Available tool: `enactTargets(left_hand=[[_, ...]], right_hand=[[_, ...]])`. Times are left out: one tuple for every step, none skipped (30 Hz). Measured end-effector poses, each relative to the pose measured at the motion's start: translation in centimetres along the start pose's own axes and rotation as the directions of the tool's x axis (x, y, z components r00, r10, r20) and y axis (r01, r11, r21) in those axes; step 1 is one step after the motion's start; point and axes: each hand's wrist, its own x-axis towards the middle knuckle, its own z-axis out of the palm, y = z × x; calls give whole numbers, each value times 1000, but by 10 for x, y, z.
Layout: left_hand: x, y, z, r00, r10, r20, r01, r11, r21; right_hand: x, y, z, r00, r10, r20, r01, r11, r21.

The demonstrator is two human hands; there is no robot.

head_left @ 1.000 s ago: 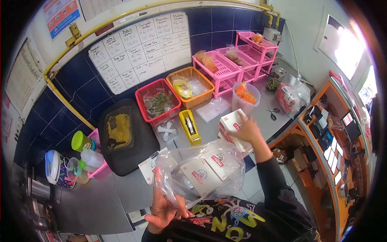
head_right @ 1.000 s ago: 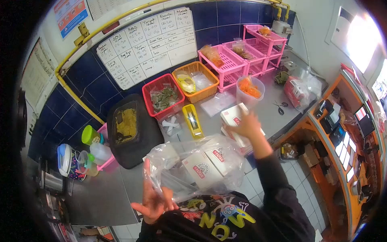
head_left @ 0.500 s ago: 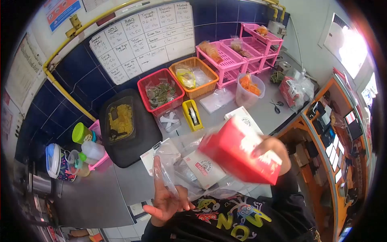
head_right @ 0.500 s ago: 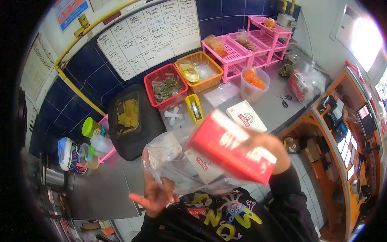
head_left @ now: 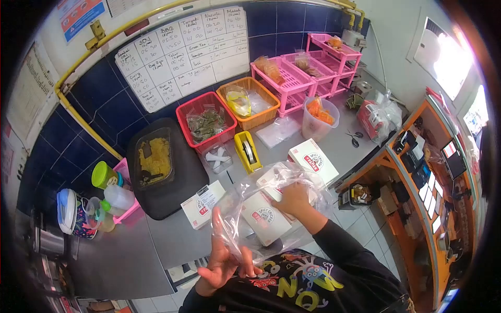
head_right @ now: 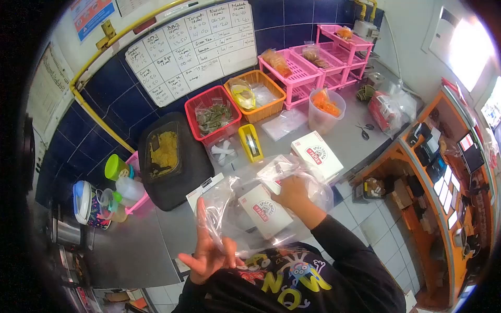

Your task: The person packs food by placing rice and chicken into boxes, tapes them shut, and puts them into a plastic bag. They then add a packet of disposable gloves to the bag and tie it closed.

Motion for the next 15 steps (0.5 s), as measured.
enactTargets(left_hand=[[-1,-3,-3,1000,22,8,-22,999,-32],[-2,-3,-5,1000,24,1,-23,999,-35],[-3,-3,-8,999,27,16,-27,999,-30],[-3,-3,-9,999,33,30,-32,999,-23],[-3,-4,-8,999,36,22,-36,999,-24],[-3,-3,-7,999,27,44,-26,999,-23],[-3,-3,-6,998,19,64,-18,1000,-21],[-5,-2,-6,998,29,53,-27,999,-20],[-7,0,-5,999,25,25,-24,999,-32],[-9,0,-6,1000,22,-5,-22,999,-46],[-9,0,-6,999,29,-24,-30,998,-47],[-10,1,-7,999,30,-13,-31,999,-39],[-10,1,-7,1000,28,1,-28,999,-30],[-11,2,-5,1000,27,-12,-27,999,-30],[-11,2,-2,999,31,-12,-31,998,-49]], right_hand=[[-1,3,3,995,-39,-94,32,997,-70],[-2,2,-8,995,-45,-89,38,997,-73],[-3,-1,-29,994,32,109,-31,999,-11],[-2,-3,-40,948,93,306,-109,993,35],[-4,-3,-35,948,87,307,-102,994,33],[-8,-3,-25,976,91,196,-101,994,40],[-9,-1,-20,992,93,81,-97,994,48],[-8,4,-24,994,79,80,-83,996,44],[-10,13,-34,952,-240,-190,250,968,32],[-14,23,-47,742,-516,-427,545,836,-63],[-20,30,-84,799,-552,-239,590,642,489],[-21,41,-122,757,-651,-62,332,301,894],[-16,61,-132,697,-673,-246,256,-87,963],[-1,91,-121,706,-577,-410,142,-452,881],[9,99,-135,813,-389,-433,255,-431,865]])
